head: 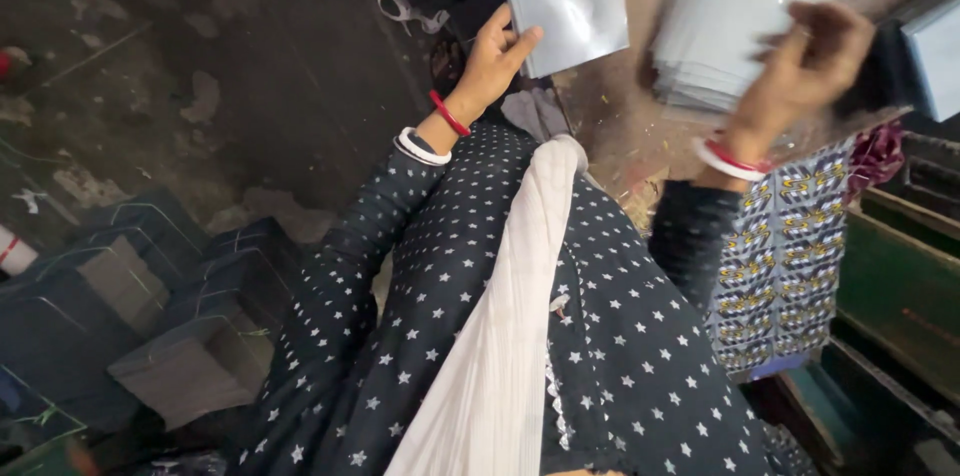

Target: The person is sorting and stacking transparent plastic sleeves on a workbench in a print shop environment.

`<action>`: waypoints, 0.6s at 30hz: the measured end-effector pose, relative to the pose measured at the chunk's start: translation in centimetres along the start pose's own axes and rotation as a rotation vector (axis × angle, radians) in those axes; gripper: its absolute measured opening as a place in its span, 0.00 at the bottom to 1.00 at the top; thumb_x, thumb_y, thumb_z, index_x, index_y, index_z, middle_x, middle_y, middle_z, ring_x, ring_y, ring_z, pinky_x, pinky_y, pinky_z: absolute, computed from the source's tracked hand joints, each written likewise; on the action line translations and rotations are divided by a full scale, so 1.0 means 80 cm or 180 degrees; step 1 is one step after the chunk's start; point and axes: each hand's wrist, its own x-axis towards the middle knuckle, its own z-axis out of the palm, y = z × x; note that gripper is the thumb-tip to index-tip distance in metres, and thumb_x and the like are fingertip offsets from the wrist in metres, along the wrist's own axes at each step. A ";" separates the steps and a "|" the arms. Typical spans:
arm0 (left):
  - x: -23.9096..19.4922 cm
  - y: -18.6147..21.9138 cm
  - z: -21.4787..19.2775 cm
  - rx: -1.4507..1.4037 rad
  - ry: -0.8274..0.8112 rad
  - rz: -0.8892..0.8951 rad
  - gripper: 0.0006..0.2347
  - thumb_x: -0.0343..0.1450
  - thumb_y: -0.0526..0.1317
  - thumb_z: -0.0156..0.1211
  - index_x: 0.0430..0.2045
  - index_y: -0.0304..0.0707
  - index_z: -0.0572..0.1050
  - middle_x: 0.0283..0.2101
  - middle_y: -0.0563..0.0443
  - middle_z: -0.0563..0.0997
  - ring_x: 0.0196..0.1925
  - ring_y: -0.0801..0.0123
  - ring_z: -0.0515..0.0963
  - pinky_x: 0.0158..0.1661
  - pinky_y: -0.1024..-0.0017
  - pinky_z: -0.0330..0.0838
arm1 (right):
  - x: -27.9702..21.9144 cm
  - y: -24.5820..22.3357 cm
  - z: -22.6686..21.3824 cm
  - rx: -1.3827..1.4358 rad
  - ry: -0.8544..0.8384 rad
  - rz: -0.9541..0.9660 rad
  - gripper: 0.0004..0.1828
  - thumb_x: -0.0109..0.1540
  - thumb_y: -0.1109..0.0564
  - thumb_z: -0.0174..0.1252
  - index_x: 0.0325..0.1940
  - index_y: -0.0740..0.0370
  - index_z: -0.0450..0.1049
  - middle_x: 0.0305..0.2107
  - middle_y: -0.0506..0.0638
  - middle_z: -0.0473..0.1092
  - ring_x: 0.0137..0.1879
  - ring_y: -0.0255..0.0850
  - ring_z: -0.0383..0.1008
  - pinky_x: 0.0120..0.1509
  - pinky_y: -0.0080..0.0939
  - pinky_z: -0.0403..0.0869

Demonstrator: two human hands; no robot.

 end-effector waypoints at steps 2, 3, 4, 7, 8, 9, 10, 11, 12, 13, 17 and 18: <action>0.000 -0.007 -0.001 -0.0023 -0.0039 -0.0001 0.17 0.78 0.37 0.58 0.60 0.31 0.66 0.40 0.47 0.86 0.36 0.79 0.82 0.37 0.79 0.75 | 0.019 0.042 -0.074 -0.0491 0.0329 -0.0175 0.06 0.74 0.71 0.60 0.53 0.67 0.73 0.41 0.60 0.79 0.32 0.41 0.78 0.30 0.36 0.75; 0.002 -0.005 0.000 -0.0034 -0.0044 -0.0002 0.17 0.78 0.37 0.58 0.60 0.31 0.66 0.40 0.47 0.86 0.36 0.79 0.82 0.37 0.79 0.75 | 0.020 0.041 -0.080 -0.0502 0.0330 -0.0178 0.06 0.74 0.71 0.60 0.53 0.67 0.73 0.41 0.60 0.79 0.32 0.41 0.78 0.30 0.36 0.75; 0.003 -0.002 0.000 0.0005 -0.0071 0.0011 0.17 0.78 0.38 0.59 0.60 0.30 0.66 0.40 0.47 0.86 0.36 0.79 0.82 0.37 0.79 0.75 | 0.021 0.041 -0.085 -0.1442 0.0270 0.0105 0.05 0.74 0.68 0.60 0.54 0.64 0.73 0.40 0.56 0.78 0.36 0.37 0.79 0.35 0.33 0.76; 0.001 0.001 0.002 0.0044 -0.0122 0.0012 0.17 0.78 0.38 0.59 0.60 0.30 0.66 0.41 0.46 0.86 0.36 0.78 0.83 0.38 0.79 0.75 | 0.008 0.043 -0.048 -0.2186 0.0203 -0.0282 0.10 0.72 0.64 0.59 0.58 0.66 0.72 0.46 0.54 0.74 0.49 0.38 0.75 0.51 0.37 0.75; 0.003 0.001 0.003 0.0043 -0.0143 0.0034 0.18 0.78 0.38 0.59 0.60 0.30 0.66 0.41 0.46 0.86 0.37 0.78 0.83 0.38 0.79 0.75 | 0.005 0.045 -0.026 -0.1961 0.0196 -0.0987 0.16 0.70 0.63 0.57 0.62 0.70 0.71 0.52 0.57 0.70 0.58 0.44 0.71 0.62 0.44 0.72; 0.002 0.004 0.002 0.0043 -0.0146 0.0026 0.18 0.78 0.38 0.59 0.60 0.30 0.66 0.41 0.46 0.86 0.37 0.78 0.83 0.38 0.79 0.75 | -0.010 0.044 0.007 -0.1965 0.0198 -0.0979 0.16 0.70 0.63 0.57 0.62 0.70 0.71 0.52 0.57 0.70 0.58 0.44 0.71 0.62 0.44 0.72; 0.002 0.006 0.001 0.0033 -0.0143 0.0021 0.17 0.78 0.38 0.60 0.60 0.30 0.66 0.41 0.46 0.86 0.37 0.78 0.83 0.38 0.80 0.75 | -0.024 0.042 0.040 -0.2299 -0.0568 -0.1063 0.16 0.72 0.64 0.57 0.64 0.66 0.70 0.55 0.56 0.70 0.61 0.49 0.70 0.66 0.46 0.71; 0.001 0.008 0.002 0.0016 -0.0141 0.0019 0.17 0.78 0.38 0.60 0.59 0.30 0.66 0.41 0.46 0.86 0.37 0.78 0.83 0.38 0.80 0.76 | -0.038 0.040 0.072 -0.2619 -0.1347 -0.1131 0.17 0.73 0.65 0.58 0.67 0.63 0.70 0.57 0.56 0.69 0.65 0.53 0.70 0.71 0.49 0.70; 0.001 0.005 0.003 0.0009 -0.0146 0.0012 0.17 0.78 0.38 0.60 0.59 0.30 0.66 0.41 0.46 0.86 0.37 0.78 0.83 0.38 0.80 0.76 | -0.045 0.022 0.095 -0.2628 -0.1346 -0.1126 0.17 0.73 0.65 0.58 0.67 0.63 0.70 0.57 0.56 0.69 0.65 0.53 0.70 0.71 0.49 0.70; 0.001 0.002 0.002 0.0044 -0.0128 0.0012 0.17 0.78 0.38 0.60 0.59 0.30 0.67 0.41 0.46 0.86 0.36 0.78 0.83 0.38 0.80 0.75 | -0.050 0.004 0.120 -0.2634 -0.1446 -0.1199 0.18 0.70 0.62 0.63 0.63 0.66 0.69 0.53 0.60 0.68 0.59 0.56 0.69 0.65 0.51 0.69; 0.001 -0.001 0.002 0.0080 -0.0061 0.0059 0.15 0.79 0.37 0.61 0.58 0.29 0.68 0.42 0.48 0.86 0.36 0.80 0.81 0.37 0.81 0.73 | -0.049 -0.020 0.161 -0.2742 -0.1283 -0.0652 0.19 0.63 0.59 0.70 0.54 0.64 0.73 0.40 0.60 0.68 0.47 0.56 0.69 0.52 0.51 0.69; 0.001 0.004 0.002 0.0083 -0.0039 0.0066 0.15 0.79 0.37 0.61 0.58 0.29 0.68 0.42 0.48 0.86 0.36 0.80 0.81 0.37 0.81 0.73 | -0.048 -0.021 0.162 -0.2730 -0.1301 -0.0660 0.19 0.63 0.59 0.70 0.54 0.64 0.73 0.40 0.60 0.68 0.47 0.56 0.69 0.52 0.51 0.69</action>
